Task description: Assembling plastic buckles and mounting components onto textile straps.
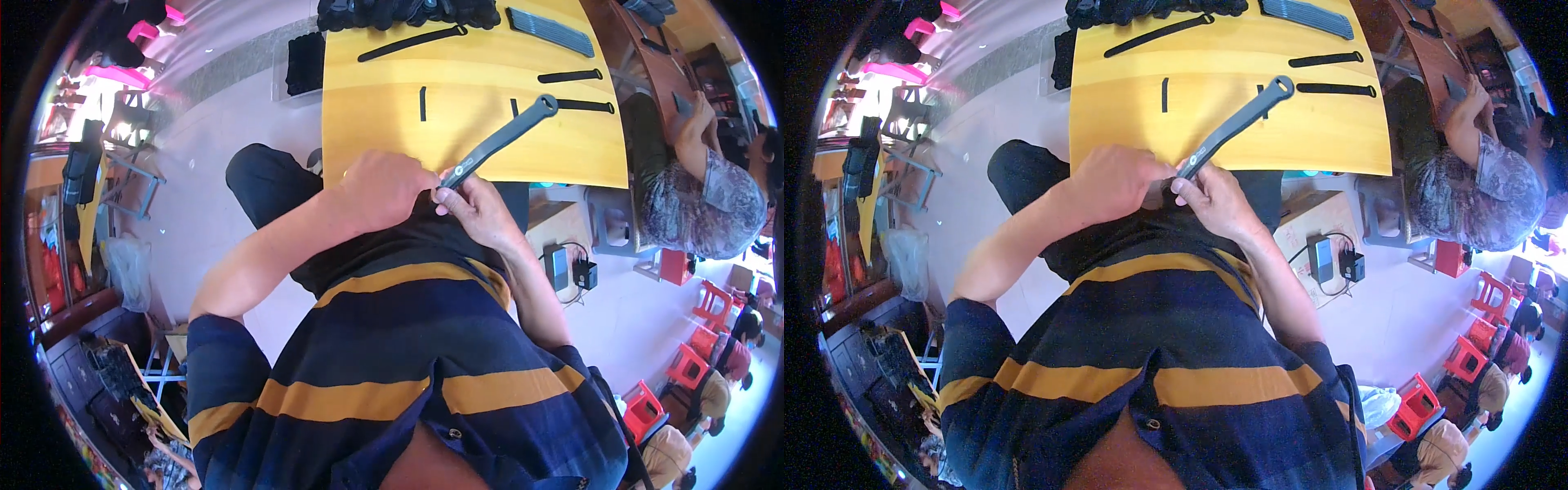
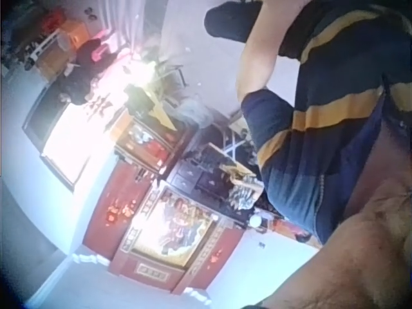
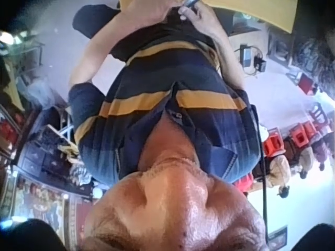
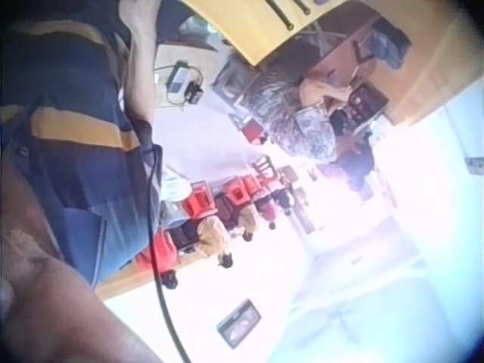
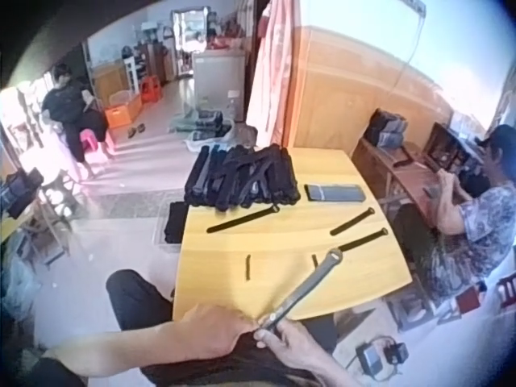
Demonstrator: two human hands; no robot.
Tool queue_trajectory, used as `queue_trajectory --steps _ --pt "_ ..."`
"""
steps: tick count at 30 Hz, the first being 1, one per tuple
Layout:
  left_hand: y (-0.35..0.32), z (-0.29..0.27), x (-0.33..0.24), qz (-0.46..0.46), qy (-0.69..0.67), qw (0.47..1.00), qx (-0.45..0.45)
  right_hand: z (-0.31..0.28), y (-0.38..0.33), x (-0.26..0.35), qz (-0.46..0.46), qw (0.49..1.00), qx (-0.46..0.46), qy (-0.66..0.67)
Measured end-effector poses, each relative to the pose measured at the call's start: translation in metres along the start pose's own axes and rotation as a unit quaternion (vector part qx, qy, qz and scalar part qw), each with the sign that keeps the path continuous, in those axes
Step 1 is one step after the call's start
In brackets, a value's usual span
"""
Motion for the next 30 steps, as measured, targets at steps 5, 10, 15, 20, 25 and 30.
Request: queue_trajectory --steps 5,10,15,20,25,30 --pt "0.001 -0.01 0.004 0.013 -0.026 0.999 0.022 0.002 -0.001 0.004 0.001 0.999 0.048 -0.02" --pt "0.0 -0.012 0.006 0.035 -0.041 0.998 0.036 0.005 -0.001 0.006 -0.04 0.994 0.088 -0.045" --pt "0.003 -0.015 0.006 0.014 -0.037 0.998 0.049 0.008 0.001 -0.002 -0.011 0.998 0.063 0.019" --pt "0.004 -0.015 -0.003 -0.009 -0.019 0.999 0.031 0.008 0.001 -0.008 0.012 0.995 -0.008 0.101" --pt "0.003 -0.013 0.0 0.002 -0.028 0.999 0.029 0.006 0.003 -0.005 0.012 0.999 0.043 -0.005" --pt "0.006 -0.014 0.008 0.013 -0.04 0.998 0.035 0.006 0.004 0.012 0.052 0.997 0.054 -0.004"
Point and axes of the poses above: each hand's wrist, its own y-axis towards the middle knuckle, its own z-axis out of the palm, x = y × z, the point moved 3 cm from there along y, towards the middle knuckle, and after that the axes turned 12 degrees about y, right-handed, at the moved point
